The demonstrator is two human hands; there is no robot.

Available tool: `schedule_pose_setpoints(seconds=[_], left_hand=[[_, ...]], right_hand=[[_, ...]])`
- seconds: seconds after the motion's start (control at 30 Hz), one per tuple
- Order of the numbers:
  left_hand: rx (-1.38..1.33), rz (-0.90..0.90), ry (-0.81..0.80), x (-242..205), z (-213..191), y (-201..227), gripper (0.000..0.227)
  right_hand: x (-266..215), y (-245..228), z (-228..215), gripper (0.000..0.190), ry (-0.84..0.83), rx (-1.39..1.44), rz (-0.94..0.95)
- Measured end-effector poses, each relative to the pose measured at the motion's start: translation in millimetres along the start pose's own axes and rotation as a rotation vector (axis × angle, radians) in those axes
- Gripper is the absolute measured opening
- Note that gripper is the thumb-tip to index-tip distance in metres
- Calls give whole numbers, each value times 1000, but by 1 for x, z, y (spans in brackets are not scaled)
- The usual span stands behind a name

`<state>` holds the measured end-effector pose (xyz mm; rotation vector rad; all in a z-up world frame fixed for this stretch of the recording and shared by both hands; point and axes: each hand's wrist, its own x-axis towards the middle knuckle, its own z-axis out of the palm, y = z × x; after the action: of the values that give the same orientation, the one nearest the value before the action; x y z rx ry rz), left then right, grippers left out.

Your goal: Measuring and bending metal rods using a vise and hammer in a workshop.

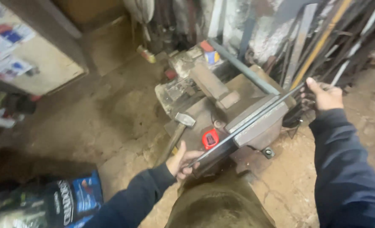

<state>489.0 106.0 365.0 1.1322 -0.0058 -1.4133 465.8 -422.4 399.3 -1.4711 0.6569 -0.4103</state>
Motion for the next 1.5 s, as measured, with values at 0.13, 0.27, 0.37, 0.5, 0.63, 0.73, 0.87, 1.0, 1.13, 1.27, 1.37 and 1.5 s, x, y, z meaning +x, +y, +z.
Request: schedule_pose_setpoints(seconds=[0.13,0.27,0.37,0.5,0.63,0.73,0.87,1.0,1.13,1.27,1.37,1.5], left_hand=[[25,1,58,7,7,-5,105],[52,39,53,13,7,-9,103],[77,56,50,10,12,-3,101],[89,53,66,7,17,4,99],[81,58,73,5,21,7,98],[106,85,62,6,17,6,99],[77,47,60,11,13,3,99],[125,75,24,9,13,7,101],[106,74,18,7,18,11,103],[113,58,19,7,18,14,102],[86,62,32,10,17,11,102],[102,72,4,11,14,13,105]], right_hand=[[-21,67,-26,37,139,-58,1],[-46,217,-38,48,157,-497,231],[-75,327,-31,56,-10,-595,267],[-100,401,-6,52,-28,-834,-31],[-138,352,28,50,-91,-707,122],[-163,403,29,35,-438,-1037,58],[-261,210,100,44,-812,-431,370],[-264,117,88,38,-848,-202,63],[-222,36,35,34,-444,-79,-297],[-156,74,3,51,-122,99,-216],[-128,200,7,73,82,-174,-234],[-157,390,12,50,-189,-512,-56]])
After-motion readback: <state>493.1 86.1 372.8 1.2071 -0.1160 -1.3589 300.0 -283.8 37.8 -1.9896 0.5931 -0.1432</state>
